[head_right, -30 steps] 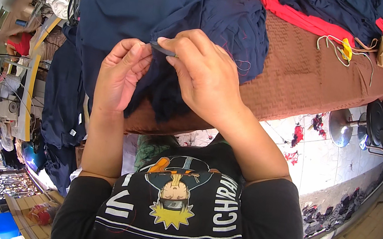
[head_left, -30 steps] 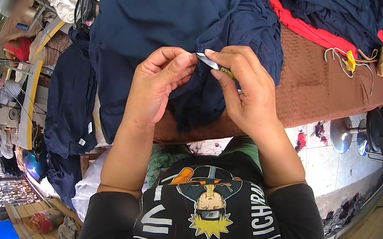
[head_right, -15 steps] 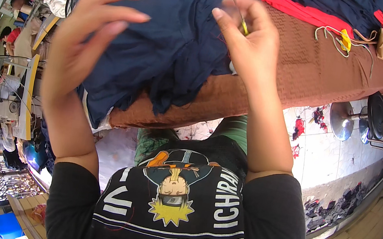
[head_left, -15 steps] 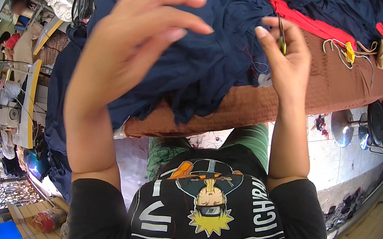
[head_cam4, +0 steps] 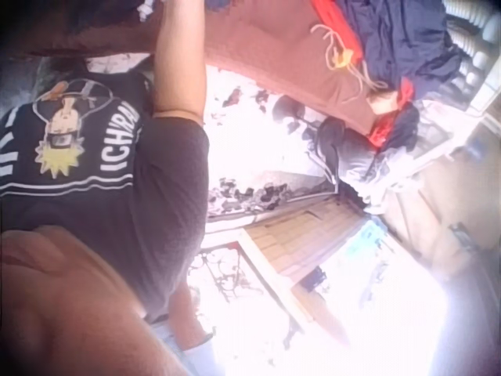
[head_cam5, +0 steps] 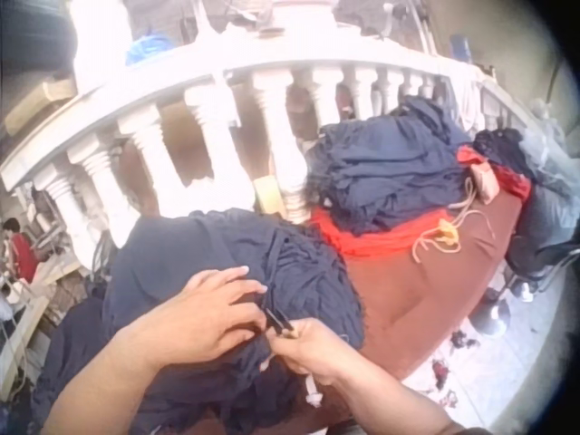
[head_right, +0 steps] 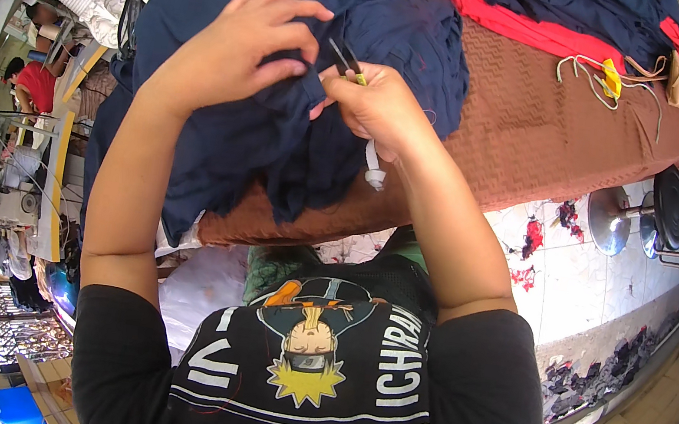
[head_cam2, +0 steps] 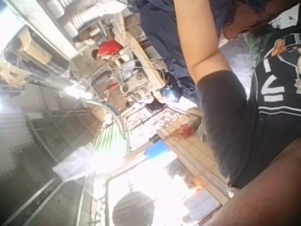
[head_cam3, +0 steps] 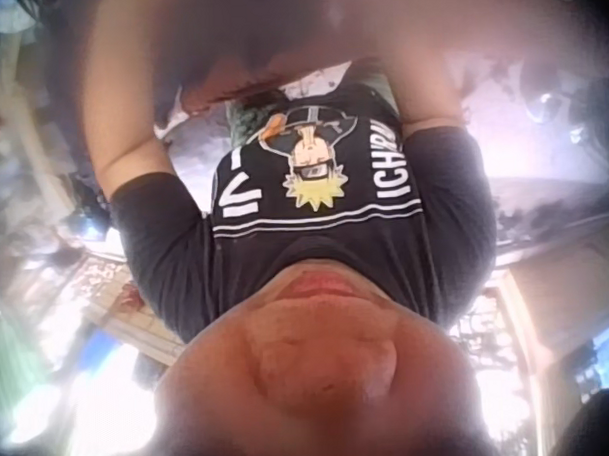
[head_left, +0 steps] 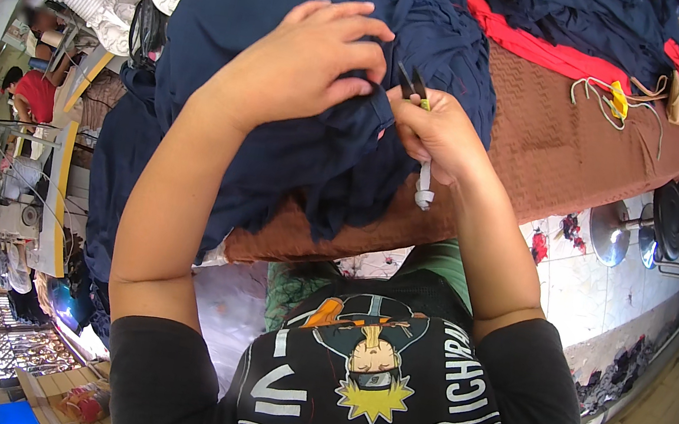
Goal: The person uses small cutters to trim loose threads from a stack of dark blue shirts, unfolding and refolding them to reach different areas.
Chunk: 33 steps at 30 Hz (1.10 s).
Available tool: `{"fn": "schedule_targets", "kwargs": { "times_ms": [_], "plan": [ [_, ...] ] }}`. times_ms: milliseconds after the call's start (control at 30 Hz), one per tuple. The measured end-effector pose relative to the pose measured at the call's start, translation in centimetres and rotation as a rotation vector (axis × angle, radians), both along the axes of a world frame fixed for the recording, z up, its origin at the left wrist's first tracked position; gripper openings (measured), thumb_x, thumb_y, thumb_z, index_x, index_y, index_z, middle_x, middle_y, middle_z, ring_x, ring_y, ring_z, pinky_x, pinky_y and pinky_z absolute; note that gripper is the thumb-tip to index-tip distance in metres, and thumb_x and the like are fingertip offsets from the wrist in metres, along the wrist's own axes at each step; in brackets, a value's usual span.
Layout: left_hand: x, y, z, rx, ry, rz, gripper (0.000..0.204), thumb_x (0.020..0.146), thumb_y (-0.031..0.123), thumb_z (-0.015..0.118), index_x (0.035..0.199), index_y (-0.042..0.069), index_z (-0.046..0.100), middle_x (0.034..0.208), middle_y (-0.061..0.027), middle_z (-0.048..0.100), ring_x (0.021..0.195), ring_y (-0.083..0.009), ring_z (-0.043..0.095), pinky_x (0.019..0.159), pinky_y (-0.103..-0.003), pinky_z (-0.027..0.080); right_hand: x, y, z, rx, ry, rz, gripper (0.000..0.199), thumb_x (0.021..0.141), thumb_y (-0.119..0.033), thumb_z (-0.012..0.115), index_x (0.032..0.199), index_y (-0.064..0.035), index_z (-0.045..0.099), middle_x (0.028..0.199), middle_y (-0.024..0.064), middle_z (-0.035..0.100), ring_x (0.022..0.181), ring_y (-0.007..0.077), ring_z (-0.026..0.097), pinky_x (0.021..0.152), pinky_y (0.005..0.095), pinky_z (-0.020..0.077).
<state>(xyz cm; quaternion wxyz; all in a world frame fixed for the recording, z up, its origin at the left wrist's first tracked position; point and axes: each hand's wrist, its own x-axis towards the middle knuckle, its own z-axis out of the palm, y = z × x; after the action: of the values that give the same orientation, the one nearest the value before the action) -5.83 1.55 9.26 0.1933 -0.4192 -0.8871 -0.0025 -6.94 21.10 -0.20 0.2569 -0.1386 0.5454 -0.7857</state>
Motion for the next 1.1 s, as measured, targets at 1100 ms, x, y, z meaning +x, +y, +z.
{"fn": "schedule_targets", "kwargs": {
  "times_ms": [1100],
  "plan": [
    [10.2,3.8,-4.9,1.401,-0.532,0.403,0.028,0.083,0.005,0.073,0.111,0.0,0.07,0.106,-0.0064,0.071,0.093,-0.0098,0.063,0.086,-0.024,0.048,4.9,0.0,1.9,0.082,0.998,-0.434,0.022,0.077,0.009,0.068,0.096,-0.0017,0.069,0.089,0.0087,0.065,0.084,0.0174,0.066,0.069,0.0265,0.0528]
  ]
}}
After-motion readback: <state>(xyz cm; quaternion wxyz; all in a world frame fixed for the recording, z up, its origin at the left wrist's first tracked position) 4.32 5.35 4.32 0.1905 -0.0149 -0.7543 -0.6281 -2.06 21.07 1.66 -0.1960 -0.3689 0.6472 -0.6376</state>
